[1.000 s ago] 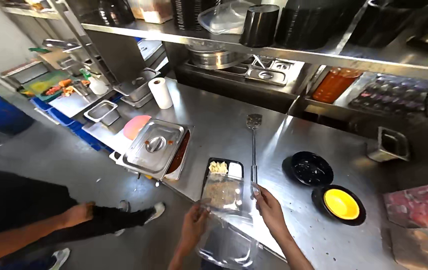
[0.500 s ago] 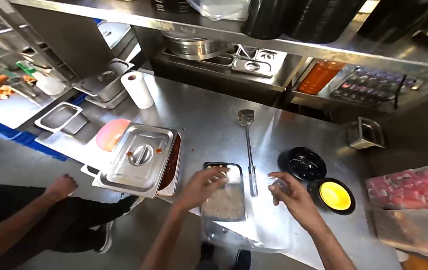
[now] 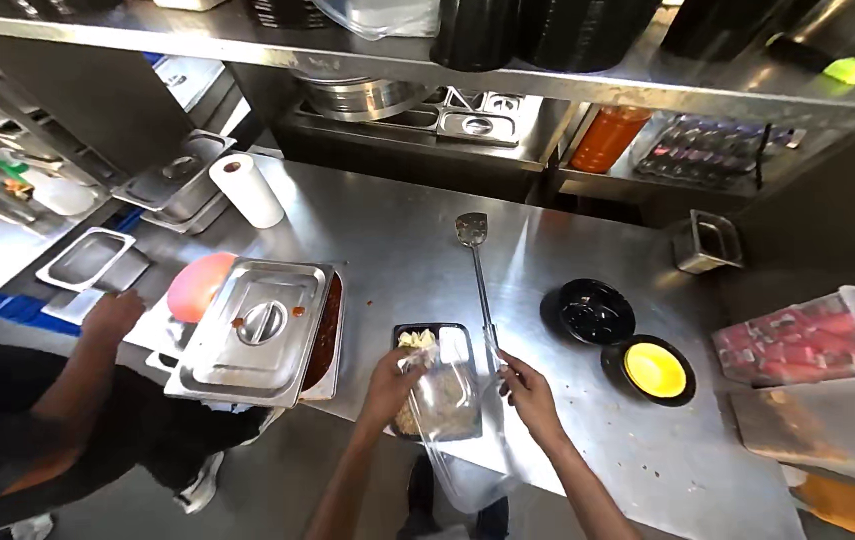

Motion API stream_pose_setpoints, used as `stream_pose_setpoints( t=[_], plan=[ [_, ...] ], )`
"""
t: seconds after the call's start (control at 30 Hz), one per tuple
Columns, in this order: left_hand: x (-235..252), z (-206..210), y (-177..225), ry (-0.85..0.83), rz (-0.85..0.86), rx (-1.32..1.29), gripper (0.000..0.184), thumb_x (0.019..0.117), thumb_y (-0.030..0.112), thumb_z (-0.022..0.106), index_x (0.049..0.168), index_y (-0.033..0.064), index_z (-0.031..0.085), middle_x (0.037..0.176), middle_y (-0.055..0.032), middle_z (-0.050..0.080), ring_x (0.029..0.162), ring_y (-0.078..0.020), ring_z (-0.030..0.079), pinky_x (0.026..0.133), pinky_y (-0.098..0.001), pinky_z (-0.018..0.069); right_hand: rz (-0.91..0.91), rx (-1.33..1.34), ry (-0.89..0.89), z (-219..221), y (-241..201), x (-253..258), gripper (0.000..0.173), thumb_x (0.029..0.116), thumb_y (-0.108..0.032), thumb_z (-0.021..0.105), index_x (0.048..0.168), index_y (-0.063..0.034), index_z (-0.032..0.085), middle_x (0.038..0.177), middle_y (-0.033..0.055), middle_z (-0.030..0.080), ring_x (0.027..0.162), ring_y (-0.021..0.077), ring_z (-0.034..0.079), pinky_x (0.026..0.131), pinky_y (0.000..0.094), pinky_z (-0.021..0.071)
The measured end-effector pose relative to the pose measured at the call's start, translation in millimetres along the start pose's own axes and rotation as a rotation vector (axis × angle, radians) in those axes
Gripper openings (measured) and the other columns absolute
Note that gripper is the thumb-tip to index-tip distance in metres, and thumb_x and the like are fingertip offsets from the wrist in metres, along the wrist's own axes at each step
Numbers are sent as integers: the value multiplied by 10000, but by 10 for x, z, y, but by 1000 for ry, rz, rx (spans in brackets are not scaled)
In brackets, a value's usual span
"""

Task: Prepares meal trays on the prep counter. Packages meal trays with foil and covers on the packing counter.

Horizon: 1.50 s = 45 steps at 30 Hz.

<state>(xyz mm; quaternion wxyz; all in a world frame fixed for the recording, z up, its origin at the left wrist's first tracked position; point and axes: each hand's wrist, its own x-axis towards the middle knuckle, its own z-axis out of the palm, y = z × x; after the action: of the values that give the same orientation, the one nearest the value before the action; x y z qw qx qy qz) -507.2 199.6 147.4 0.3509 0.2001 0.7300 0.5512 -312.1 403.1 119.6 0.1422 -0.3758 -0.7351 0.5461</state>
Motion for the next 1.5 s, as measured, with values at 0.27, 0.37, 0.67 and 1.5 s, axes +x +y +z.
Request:
stream_pose_setpoints(
  t=[0.27,0.37,0.67,1.5],
  plan=[
    [972,54,-588,383,-46,656,404,985,356,673,1334,153,683,1291,-137,650,1178,-319,626,1025,-524,510,262,-428,133,703,167,469,286,1007,-273,593,1153,-116,782,1156,171,686,1112,294,647,985,456,523],
    [1094,20,-776,318,-120,718,504,1019,484,585,1408,168,633,1374,-144,624,1278,-344,583,1074,-557,469,325,-492,79,785,91,456,302,985,-251,588,1205,-131,757,1181,147,698,1114,282,662,967,471,538],
    [1126,-60,-826,320,-159,293,406,999,271,676,1333,40,659,1169,-181,709,1052,-295,692,982,-499,544,263,-192,-52,679,172,1161,448,1077,-436,480,1155,-82,743,1087,159,725,1049,302,675,949,557,508],
    [1068,758,-888,23,244,1192,708,1012,717,216,1632,377,254,1737,28,112,1600,-311,9,1233,-685,6,226,-175,-91,625,534,542,266,982,-246,655,1182,-102,755,1074,71,756,1009,172,708,954,424,563]
  ],
)
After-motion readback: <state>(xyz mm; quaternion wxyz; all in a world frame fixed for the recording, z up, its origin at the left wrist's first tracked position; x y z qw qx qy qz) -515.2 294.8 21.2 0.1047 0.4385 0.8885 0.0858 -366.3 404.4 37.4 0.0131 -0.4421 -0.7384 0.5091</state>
